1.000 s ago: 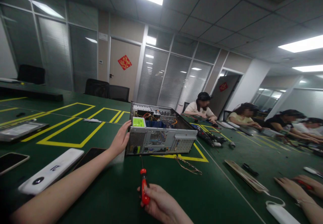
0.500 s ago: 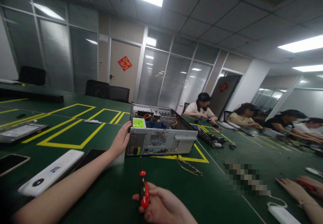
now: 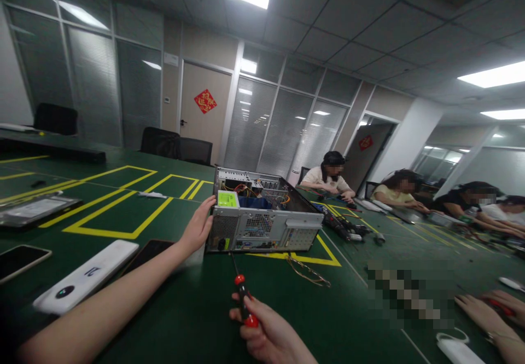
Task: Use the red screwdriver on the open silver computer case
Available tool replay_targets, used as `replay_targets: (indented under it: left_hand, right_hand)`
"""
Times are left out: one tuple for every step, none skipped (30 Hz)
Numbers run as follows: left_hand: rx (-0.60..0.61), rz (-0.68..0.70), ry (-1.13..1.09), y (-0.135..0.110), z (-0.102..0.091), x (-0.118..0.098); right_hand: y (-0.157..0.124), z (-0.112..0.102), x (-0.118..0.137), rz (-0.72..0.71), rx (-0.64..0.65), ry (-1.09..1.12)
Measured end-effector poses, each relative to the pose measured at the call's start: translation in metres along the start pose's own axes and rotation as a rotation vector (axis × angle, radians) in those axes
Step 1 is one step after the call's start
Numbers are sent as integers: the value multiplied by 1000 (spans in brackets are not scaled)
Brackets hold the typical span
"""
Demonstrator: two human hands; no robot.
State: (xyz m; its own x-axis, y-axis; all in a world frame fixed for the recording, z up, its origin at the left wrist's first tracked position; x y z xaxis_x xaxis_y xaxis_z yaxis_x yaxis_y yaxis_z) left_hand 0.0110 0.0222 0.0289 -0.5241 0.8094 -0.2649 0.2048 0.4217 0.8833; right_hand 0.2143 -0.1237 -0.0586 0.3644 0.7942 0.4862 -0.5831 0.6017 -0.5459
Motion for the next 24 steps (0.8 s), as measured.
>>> replay_targets:
  left_hand:
    - [2, 0, 0, 0, 0, 0]
    - [3, -2, 0, 0, 0, -1]
    - [3, -4, 1, 0, -1, -1]
    - [3, -4, 2, 0, -1, -1]
    - [4, -5, 3, 1, -1, -2]
    - [5, -6, 4, 1, -2, -2]
    - [7, -8, 5, 1, -2, -2]
    - [8, -8, 7, 1, -2, -2]
    - [9, -7, 8, 1, -2, -2]
    - [8, -5, 9, 1, -2, -2]
    - [5, -1, 10, 1, -2, -1]
    - [1, 4, 11, 1, -2, -1]
    - [-2, 8, 12, 1, -1, -1]
    - [-4, 10, 13, 1, -1, -1]
    - [-5, 11, 13, 1, -1, -1]
    - [-4, 11, 14, 1, -1, 0]
    - [-2, 11, 15, 1, -1, 0]
    - [0, 11, 15, 1, -1, -1]
    - [1, 10, 16, 1, -1, -1]
    - [1, 9, 16, 1, -1, -1]
    - [2, 8, 16, 1, -2, -1]
    - [2, 6, 15, 0, -2, -1]
    - [3, 5, 13, 0, -2, -1]
    - [4, 3, 11, 0, -2, -1]
  right_hand:
    - [-1, 3, 0, 6, 37, -11]
    - [-2, 6, 0, 7, 66, -26]
    - [-4, 8, -1, 11, 88, -49]
    - [-5, 11, -3, 18, 102, -79]
    - [-6, 13, -4, 24, 111, -111]
    - [-6, 15, -5, 26, 114, -140]
    - [-6, 16, -6, 24, 110, -167]
    - [-6, 16, -7, 20, 98, -189]
    - [-5, 15, -8, 11, 82, -202]
    - [-4, 14, -7, -7, 64, -202]
    - [-3, 12, -6, -30, 42, -195]
    - [-1, 11, -5, -57, 18, -181]
    - [-1, 9, -4, -85, -11, -165]
    - [0, 7, -2, -109, -43, -153]
    - [0, 6, -1, -129, -72, -147]
    - [0, 5, 0, -141, -98, -147]
    - [-1, 4, 0, -143, -115, -155]
    - [-1, 4, 0, -137, -122, -166]
    - [-1, 5, 0, -122, -121, -182]
    - [-1, 5, -1, -102, -112, -198]
    - [-1, 6, -1, -84, -98, -210]
    - [-1, 6, -2, -69, -82, -216]
    - [-1, 7, -2, -57, -65, -214]
    - [-1, 8, -2, -47, -54, -207]
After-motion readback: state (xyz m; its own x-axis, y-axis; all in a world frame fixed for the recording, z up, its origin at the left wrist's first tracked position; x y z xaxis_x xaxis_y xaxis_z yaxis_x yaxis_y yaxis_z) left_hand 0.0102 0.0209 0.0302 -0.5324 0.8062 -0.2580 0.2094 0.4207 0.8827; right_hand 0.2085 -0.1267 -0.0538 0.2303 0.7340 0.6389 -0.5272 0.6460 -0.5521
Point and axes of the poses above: each hand's wrist, its own y-axis towards the middle knuckle, its own z-axis out of the palm, x = y × z, the point moved 5 cm from there along y, towards the middle knuckle, and after that the axes turned 7 degrees about z, right-handed, at the moved point
